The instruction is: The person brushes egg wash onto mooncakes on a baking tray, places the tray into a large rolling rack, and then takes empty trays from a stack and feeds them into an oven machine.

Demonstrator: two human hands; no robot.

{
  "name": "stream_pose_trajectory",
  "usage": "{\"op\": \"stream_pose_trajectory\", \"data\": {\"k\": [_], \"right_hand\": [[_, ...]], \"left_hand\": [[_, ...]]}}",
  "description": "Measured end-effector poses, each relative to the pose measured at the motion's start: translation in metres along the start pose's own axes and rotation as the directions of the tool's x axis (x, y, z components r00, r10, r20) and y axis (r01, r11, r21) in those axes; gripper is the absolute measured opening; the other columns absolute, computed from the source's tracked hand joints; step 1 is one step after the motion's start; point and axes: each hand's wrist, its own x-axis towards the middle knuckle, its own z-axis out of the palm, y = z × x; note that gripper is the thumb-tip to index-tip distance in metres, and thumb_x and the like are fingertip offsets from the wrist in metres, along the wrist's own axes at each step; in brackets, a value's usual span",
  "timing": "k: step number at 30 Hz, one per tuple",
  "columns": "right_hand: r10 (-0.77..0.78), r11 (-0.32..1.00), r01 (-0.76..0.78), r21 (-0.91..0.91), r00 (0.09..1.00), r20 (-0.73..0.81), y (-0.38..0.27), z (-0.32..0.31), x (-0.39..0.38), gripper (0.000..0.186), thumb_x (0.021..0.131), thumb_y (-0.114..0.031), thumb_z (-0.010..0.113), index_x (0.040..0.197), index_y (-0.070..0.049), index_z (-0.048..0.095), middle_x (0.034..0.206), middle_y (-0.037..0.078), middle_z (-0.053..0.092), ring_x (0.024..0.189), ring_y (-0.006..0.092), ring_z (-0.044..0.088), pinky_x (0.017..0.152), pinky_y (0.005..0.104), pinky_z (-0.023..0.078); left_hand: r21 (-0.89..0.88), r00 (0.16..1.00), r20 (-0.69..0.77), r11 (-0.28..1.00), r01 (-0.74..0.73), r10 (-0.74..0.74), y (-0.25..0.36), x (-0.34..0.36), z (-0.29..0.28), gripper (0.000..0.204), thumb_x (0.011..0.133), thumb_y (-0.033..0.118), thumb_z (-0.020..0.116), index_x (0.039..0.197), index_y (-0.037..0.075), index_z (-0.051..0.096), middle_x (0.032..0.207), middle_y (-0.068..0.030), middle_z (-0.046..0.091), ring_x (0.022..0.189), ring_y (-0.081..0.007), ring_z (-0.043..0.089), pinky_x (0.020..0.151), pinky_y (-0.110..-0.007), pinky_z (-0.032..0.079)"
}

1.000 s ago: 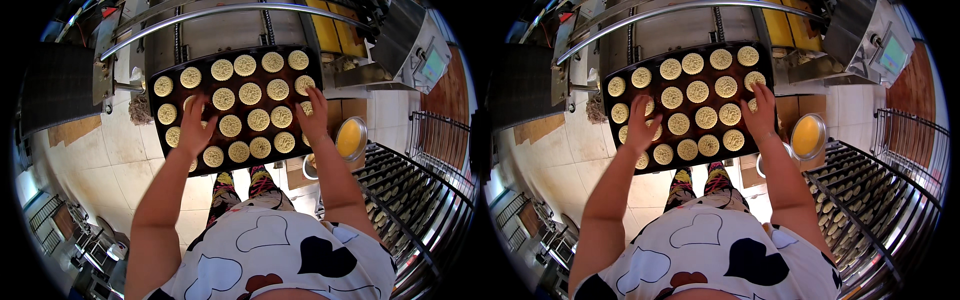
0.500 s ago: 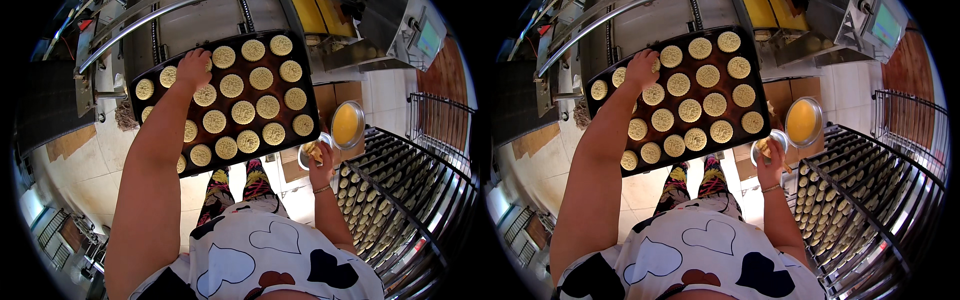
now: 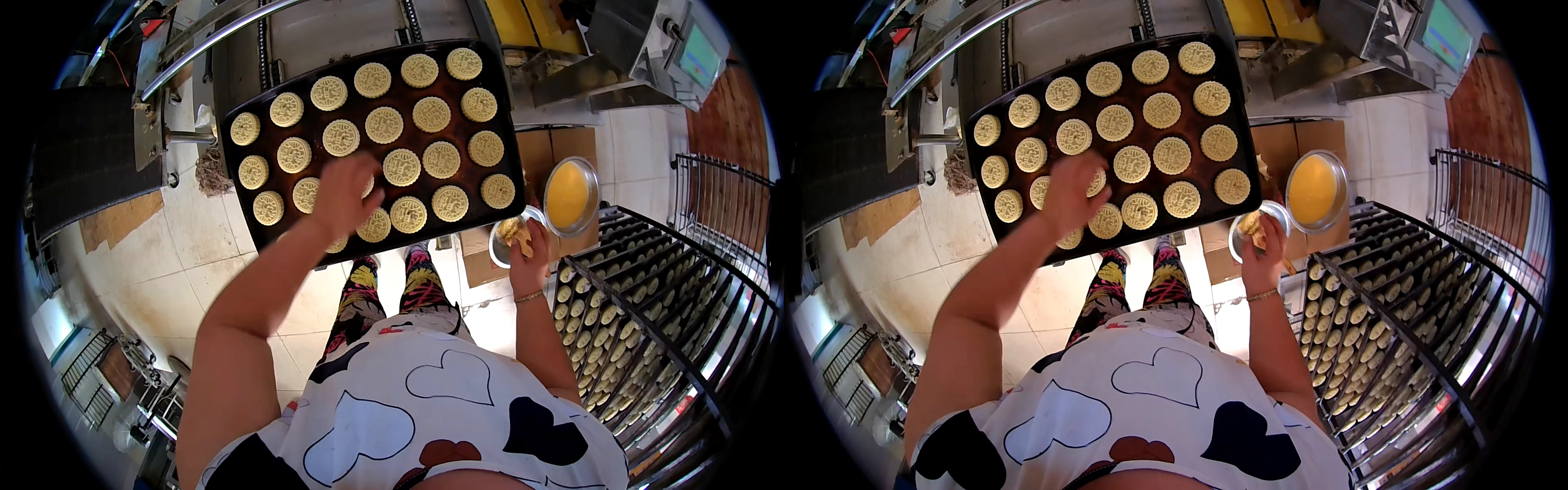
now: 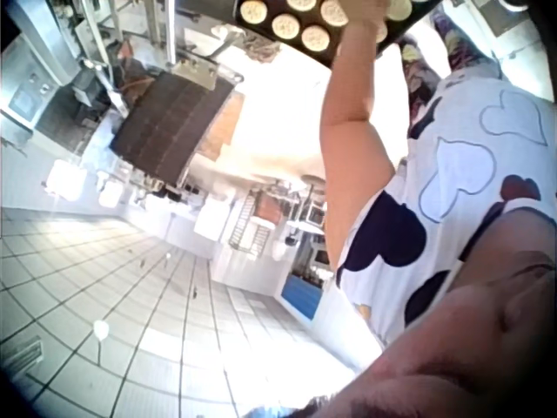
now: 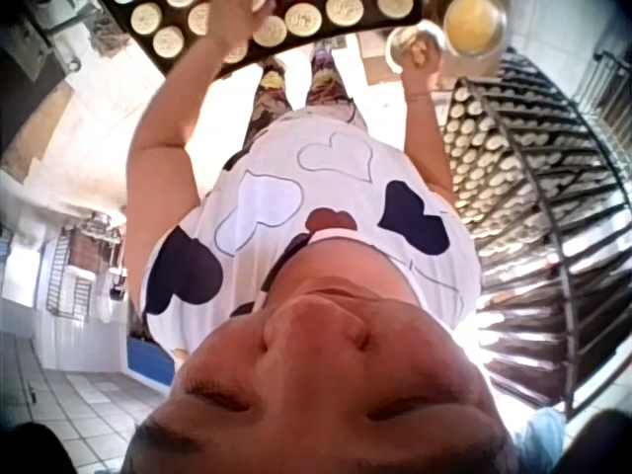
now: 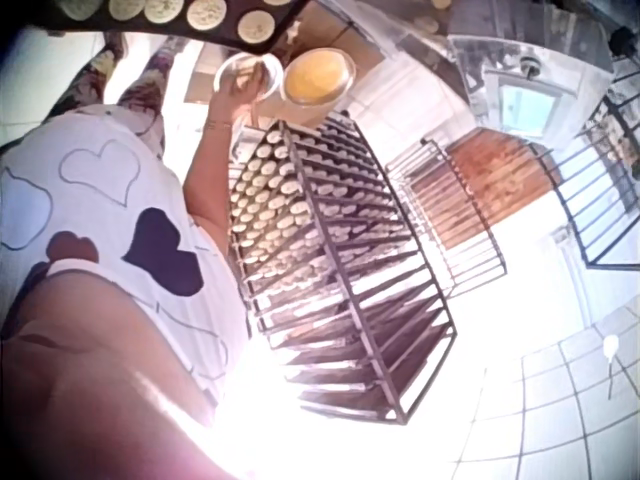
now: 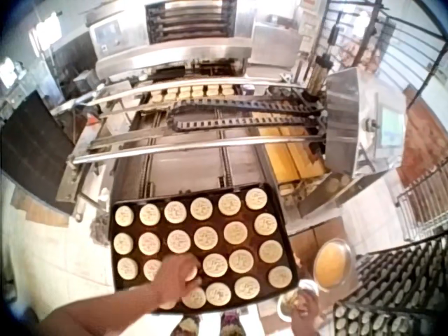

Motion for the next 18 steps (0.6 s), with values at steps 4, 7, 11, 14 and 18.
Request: {"op": "stream_pose_trajectory", "data": {"k": [4, 7, 11, 14, 18], "right_hand": [[-0.261, 0.959, 0.271, -0.079, 0.958, 0.115, -0.028, 0.021, 0.023, 0.047, 0.069, 0.001, 0.064, 0.115, -0.002, 0.053, 0.123, 0.012, 0.047, 0.112, 0.0286, 0.047, 0.095, 0.0358, 0.040], [-0.414, 0.905, 0.425, 0.016, 0.870, 0.269, -0.067, 0.048, 0.045, 0.053, 0.065, -0.003, 0.069, 0.116, -0.005, 0.053, 0.123, 0.012, 0.047, 0.112, 0.0319, 0.046, 0.094, 0.0391, 0.039], [-0.420, 0.871, 0.486, -0.074, 0.814, 0.401, -0.091, 0.087, 0.062, 0.060, 0.063, -0.012, 0.072, 0.119, -0.010, 0.051, 0.124, 0.010, 0.045, 0.116, 0.0306, 0.042, 0.093, 0.0404, 0.039], [-0.363, 0.827, 0.507, -0.242, 0.811, 0.458, -0.091, 0.103, 0.069, 0.062, 0.063, -0.016, 0.072, 0.120, -0.012, 0.049, 0.124, 0.007, 0.044, 0.118, 0.0277, 0.040, 0.091, 0.0403, 0.040], [-0.296, 0.823, 0.479, -0.305, 0.820, 0.489, -0.082, 0.113, 0.078, 0.059, 0.064, -0.015, 0.071, 0.118, -0.013, 0.050, 0.120, 0.006, 0.044, 0.116, 0.0275, 0.041, 0.090, 0.0407, 0.042]], "left_hand": [[0.041, 0.990, 0.115, 0.996, 0.075, -0.079, 0.037, -0.041, 0.010, 0.053, 0.067, 0.020, 0.070, 0.114, 0.006, 0.049, 0.118, -0.0119, 0.049, 0.109, -0.0304, 0.047, 0.091, -0.043, 0.036], [0.074, 0.987, 0.105, 0.991, 0.115, -0.123, 0.034, -0.043, 0.018, 0.056, 0.066, 0.019, 0.071, 0.115, 0.005, 0.048, 0.119, -0.0128, 0.047, 0.111, -0.0309, 0.046, 0.092, -0.042, 0.035], [0.081, 0.975, 0.158, 0.986, 0.143, -0.154, 0.024, -0.039, 0.025, 0.057, 0.065, 0.019, 0.071, 0.115, 0.004, 0.047, 0.118, -0.0139, 0.048, 0.110, -0.0316, 0.046, 0.092, -0.042, 0.036], [0.061, 0.976, 0.158, 0.988, 0.142, -0.151, 0.023, -0.036, 0.026, 0.057, 0.065, 0.018, 0.071, 0.114, 0.004, 0.047, 0.117, -0.0141, 0.048, 0.110, -0.0315, 0.046, 0.092, -0.042, 0.036], [0.064, 0.976, 0.104, 0.981, 0.184, -0.190, 0.023, -0.036, 0.030, 0.058, 0.065, 0.018, 0.072, 0.114, 0.003, 0.047, 0.117, -0.0155, 0.048, 0.109, -0.0330, 0.046, 0.091, -0.043, 0.037]]}}
